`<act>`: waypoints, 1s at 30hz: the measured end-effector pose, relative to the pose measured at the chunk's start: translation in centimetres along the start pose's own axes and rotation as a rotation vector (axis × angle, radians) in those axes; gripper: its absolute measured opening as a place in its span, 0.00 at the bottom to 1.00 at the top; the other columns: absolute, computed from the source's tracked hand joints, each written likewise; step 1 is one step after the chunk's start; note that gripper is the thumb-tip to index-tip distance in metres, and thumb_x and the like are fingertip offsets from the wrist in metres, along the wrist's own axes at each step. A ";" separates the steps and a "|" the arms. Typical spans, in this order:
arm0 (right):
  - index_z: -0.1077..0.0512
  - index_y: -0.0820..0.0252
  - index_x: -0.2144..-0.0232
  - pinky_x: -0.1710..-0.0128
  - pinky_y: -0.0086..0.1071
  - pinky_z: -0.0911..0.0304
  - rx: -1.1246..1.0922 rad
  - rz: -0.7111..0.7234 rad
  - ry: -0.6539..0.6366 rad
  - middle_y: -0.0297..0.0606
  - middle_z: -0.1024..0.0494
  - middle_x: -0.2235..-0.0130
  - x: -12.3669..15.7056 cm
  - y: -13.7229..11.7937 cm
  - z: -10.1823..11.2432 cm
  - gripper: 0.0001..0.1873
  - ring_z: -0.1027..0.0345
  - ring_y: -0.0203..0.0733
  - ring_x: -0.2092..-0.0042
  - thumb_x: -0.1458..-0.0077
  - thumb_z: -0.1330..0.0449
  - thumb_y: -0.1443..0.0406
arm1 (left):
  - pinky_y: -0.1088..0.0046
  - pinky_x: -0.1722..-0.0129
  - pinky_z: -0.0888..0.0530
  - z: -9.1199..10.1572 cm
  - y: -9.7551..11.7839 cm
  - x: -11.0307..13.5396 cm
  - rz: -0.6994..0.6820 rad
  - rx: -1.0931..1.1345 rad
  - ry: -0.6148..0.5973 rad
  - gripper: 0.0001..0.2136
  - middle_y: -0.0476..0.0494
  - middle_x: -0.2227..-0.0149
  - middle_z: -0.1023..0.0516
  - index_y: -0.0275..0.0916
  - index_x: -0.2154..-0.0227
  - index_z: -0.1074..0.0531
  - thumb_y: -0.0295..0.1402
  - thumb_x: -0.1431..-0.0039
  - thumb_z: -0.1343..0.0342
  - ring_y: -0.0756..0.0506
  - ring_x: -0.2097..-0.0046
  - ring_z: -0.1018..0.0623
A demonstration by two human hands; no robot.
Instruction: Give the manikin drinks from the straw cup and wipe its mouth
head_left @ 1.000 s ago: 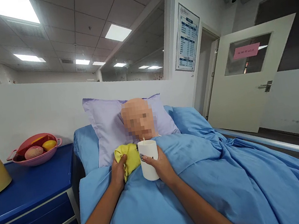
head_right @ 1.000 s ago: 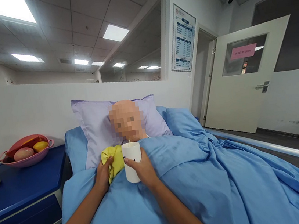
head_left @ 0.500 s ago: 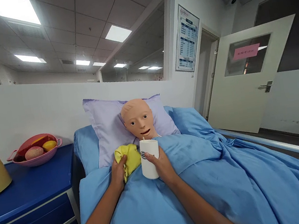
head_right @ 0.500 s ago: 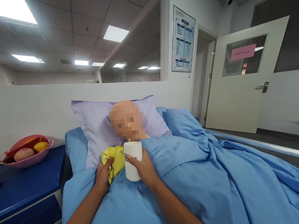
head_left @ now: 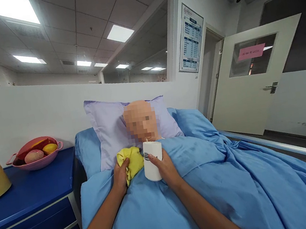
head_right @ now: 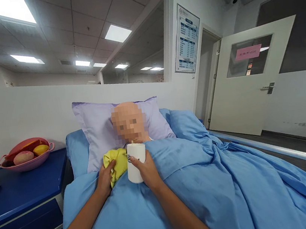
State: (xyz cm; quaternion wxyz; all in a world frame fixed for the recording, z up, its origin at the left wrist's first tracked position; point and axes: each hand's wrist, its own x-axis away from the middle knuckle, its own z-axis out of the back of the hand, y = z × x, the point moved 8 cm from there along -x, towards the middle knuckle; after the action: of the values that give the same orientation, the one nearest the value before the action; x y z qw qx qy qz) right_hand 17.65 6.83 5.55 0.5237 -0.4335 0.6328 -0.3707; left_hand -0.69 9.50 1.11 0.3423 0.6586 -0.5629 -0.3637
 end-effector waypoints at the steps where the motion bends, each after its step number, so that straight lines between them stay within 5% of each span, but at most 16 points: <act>1: 0.33 0.57 0.51 0.64 0.38 0.30 0.005 0.002 0.002 0.39 0.23 0.60 0.0 0.0 0.0 0.32 0.27 0.45 0.63 0.53 0.32 0.49 | 0.67 0.61 0.22 0.0 0.0 0.0 0.000 0.001 0.001 0.21 0.42 0.59 0.18 0.41 0.53 0.31 0.40 0.49 0.36 0.43 0.59 0.18; 19: 0.33 0.59 0.54 0.65 0.35 0.31 -0.008 0.091 0.185 0.36 0.23 0.62 0.9 -1.8 0.8 0.33 0.29 0.43 0.63 0.59 0.30 0.50 | 0.73 0.65 0.22 0.4 -0.2 0.1 0.031 0.036 0.024 0.18 0.44 0.63 0.18 0.40 0.54 0.29 0.35 0.47 0.37 0.46 0.64 0.18; 24: 0.34 0.59 0.51 0.67 0.37 0.30 -0.112 0.045 0.226 0.38 0.23 0.62 0.7 -1.3 1.3 0.38 0.28 0.44 0.64 0.59 0.30 0.48 | 0.69 0.67 0.21 -1.0 2.7 0.1 0.090 0.041 0.144 0.11 0.42 0.67 0.19 0.37 0.58 0.28 0.30 0.45 0.42 0.45 0.68 0.18; 26: 0.34 0.58 0.50 0.67 0.37 0.29 -0.151 0.039 0.253 0.37 0.23 0.62 0.7 -1.1 1.6 0.37 0.27 0.44 0.65 0.58 0.30 0.48 | 0.69 0.62 0.21 -3.1 6.1 0.2 -0.106 0.023 0.171 0.12 0.45 0.60 0.19 0.41 0.55 0.30 0.33 0.42 0.43 0.46 0.63 0.18; 28: 0.34 0.58 0.51 0.66 0.37 0.29 -0.163 0.048 0.287 0.36 0.23 0.63 0.7 -1.0 2.0 0.34 0.27 0.44 0.64 0.56 0.31 0.48 | 0.67 0.53 0.23 -6.1 10.8 1.2 -0.548 -0.163 0.164 0.14 0.45 0.53 0.21 0.43 0.51 0.31 0.34 0.40 0.45 0.45 0.54 0.20; 30: 0.33 0.58 0.52 0.65 0.36 0.29 -0.176 0.061 0.309 0.36 0.23 0.63 0.7 -1.0 2.3 0.33 0.27 0.44 0.64 0.56 0.31 0.48 | 0.65 0.46 0.27 -10.7 13.2 2.6 -0.940 -0.464 0.052 0.16 0.43 0.48 0.23 0.42 0.48 0.32 0.30 0.40 0.47 0.44 0.47 0.24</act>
State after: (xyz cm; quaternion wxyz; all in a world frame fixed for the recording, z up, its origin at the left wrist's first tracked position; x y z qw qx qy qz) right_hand 19.98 5.76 5.81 0.3914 -0.3962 0.7484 -0.3603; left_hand 2.31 5.66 17.58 0.2931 0.7558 -0.1026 -0.5764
